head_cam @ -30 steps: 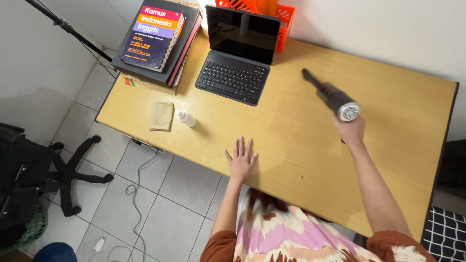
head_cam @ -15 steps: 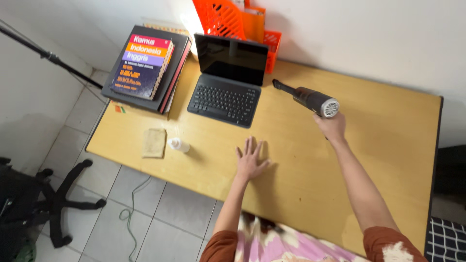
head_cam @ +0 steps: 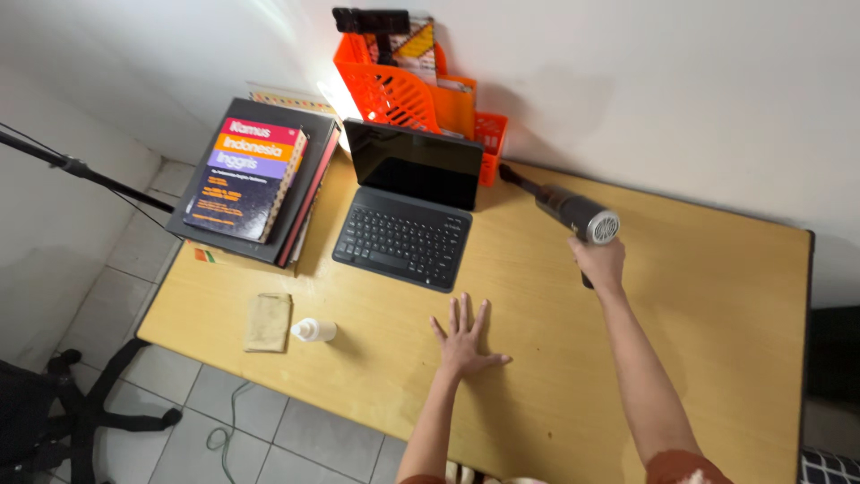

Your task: The person uses a handheld vacuum to clean the surface of a wooden desk, moving around a laptop, books, and a lamp. They then wipe the desk with a cloth and spray bottle.

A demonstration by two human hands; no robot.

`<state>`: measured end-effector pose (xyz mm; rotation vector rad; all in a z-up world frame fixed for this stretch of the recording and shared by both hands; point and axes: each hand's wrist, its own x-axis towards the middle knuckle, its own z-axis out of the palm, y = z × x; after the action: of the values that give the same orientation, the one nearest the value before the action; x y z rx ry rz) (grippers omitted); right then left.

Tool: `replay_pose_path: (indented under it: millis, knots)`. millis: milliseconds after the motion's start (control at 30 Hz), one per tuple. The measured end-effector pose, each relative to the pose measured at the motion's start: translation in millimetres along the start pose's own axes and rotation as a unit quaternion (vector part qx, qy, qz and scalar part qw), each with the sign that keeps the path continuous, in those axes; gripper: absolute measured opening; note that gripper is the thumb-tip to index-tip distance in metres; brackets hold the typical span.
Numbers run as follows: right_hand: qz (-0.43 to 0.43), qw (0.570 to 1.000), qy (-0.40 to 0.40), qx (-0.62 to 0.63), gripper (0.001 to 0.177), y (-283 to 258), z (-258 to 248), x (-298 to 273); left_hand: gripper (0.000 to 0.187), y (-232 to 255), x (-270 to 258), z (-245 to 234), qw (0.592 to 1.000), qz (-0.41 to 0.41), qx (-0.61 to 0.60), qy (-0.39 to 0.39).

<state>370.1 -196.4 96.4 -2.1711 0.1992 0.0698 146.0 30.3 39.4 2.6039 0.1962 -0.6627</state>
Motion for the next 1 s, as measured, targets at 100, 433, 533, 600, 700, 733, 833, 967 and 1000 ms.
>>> replay_pose_path:
  millis: [100,433,533,600,700,733,833,967,1000]
  knots:
    - [0.02,0.999,-0.045,-0.009,0.028,6,-10,-11,0.137,1,-1,-1,1.0,-0.001,0.014,0.013]
    - [0.081,0.972,0.19,0.114,0.02,125,-156,-44,0.137,4,-2,-2,1.0,-0.012,0.021,-0.009]
    - [0.064,0.969,0.232,-0.059,0.016,137,-187,-65,0.137,4,-3,-3,1.0,-0.011,0.028,-0.008]
    - [0.079,0.979,0.186,-0.027,0.021,134,-186,-74,0.136,4,-1,-3,1.0,-0.009,0.026,-0.016]
    - [0.096,0.995,0.028,0.018,0.025,121,-164,-110,0.137,6,-2,-4,0.999,-0.016,0.043,-0.016]
    - [0.078,0.995,-0.022,0.049,0.028,118,-154,-126,0.137,8,-5,-2,0.999,-0.016,0.041,-0.015]
    - [0.103,0.985,-0.121,-0.061,0.031,119,-160,-151,0.136,8,-3,-2,0.999,-0.015,0.041,0.0]
    - [0.075,0.996,0.027,0.031,0.029,146,-207,-136,0.128,1,-8,13,0.998,0.006,0.028,0.059]
    - [0.099,0.99,0.098,0.002,0.026,153,-215,-131,0.125,-2,-10,21,0.996,0.014,0.022,0.081]
